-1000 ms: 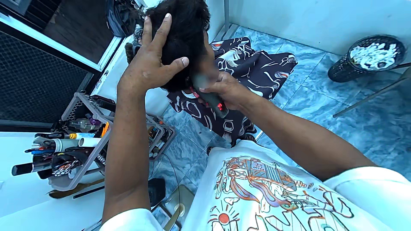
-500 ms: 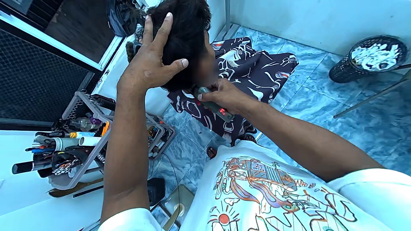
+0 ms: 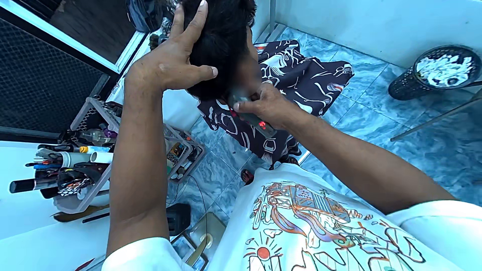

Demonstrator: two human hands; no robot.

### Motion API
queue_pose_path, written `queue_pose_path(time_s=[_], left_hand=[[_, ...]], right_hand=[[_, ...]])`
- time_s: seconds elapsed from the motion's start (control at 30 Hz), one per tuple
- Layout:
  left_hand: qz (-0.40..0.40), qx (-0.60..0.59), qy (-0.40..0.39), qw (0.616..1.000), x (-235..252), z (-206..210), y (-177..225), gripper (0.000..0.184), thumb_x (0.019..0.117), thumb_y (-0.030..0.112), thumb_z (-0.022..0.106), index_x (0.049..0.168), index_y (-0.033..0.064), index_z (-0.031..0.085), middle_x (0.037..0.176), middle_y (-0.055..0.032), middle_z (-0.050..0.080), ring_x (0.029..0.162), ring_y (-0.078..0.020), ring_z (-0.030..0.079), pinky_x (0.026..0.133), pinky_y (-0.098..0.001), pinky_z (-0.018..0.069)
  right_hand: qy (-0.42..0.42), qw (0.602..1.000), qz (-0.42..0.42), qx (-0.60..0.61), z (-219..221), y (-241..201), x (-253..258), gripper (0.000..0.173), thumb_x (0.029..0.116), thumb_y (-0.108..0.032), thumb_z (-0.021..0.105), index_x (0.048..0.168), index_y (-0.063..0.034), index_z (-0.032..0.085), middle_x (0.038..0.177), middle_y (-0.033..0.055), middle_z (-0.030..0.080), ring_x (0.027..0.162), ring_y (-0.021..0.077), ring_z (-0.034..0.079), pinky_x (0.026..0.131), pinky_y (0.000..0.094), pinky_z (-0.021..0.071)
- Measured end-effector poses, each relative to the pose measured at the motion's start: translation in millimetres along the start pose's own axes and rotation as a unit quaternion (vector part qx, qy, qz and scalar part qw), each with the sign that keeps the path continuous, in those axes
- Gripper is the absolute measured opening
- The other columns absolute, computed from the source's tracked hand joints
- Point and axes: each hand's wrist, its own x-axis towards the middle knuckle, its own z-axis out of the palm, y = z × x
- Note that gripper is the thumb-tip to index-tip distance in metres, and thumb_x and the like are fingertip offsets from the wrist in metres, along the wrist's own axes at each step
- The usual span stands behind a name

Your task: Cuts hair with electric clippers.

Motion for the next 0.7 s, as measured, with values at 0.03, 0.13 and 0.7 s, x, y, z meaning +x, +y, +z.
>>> queue_pose_path(time_s=[0.03, 0.13, 0.7], left_hand=[[0.002, 0.001, 0.001, 1.000, 0, 0, 0, 0.111, 0.0802, 0.059, 0.070, 0.168, 0.0335, 0.007, 0.173, -0.0188, -0.004, 0.158, -0.0359, 0.016, 0.118, -0.0621, 0.0326], [0.000, -0.001, 0.003, 1.000, 2, 1, -1, 0.112, 0.0798, 0.059, 0.072, 0.167, 0.0344, 0.008, 0.173, -0.0184, -0.002, 0.157, -0.0360, 0.019, 0.117, -0.0622, 0.0341], [0.001, 0.004, 0.002, 1.000, 0, 1, -3, 0.111, 0.0809, 0.059, 0.072, 0.167, 0.0346, 0.007, 0.173, -0.0201, -0.002, 0.156, -0.0371, 0.022, 0.116, -0.0619, 0.0360]], right_hand=[[0.019, 0.999, 0.031, -0.038, 0, 6, 1, 0.036, 0.0892, -0.022, 0.079, 0.112, 0.0016, 0.064, 0.094, 0.0150, 0.071, 0.077, 0.0245, 0.072, 0.071, 0.0428, 0.0634], [0.032, 0.998, 0.032, -0.052, -2, 8, 2, 0.037, 0.0887, -0.024, 0.079, 0.112, 0.0007, 0.064, 0.095, 0.0137, 0.072, 0.078, 0.0228, 0.072, 0.072, 0.0418, 0.0633], [0.019, 0.997, 0.046, -0.062, 4, -3, -2, 0.034, 0.0896, -0.023, 0.079, 0.108, 0.0016, 0.065, 0.092, 0.0149, 0.072, 0.075, 0.0243, 0.073, 0.069, 0.0424, 0.0642]])
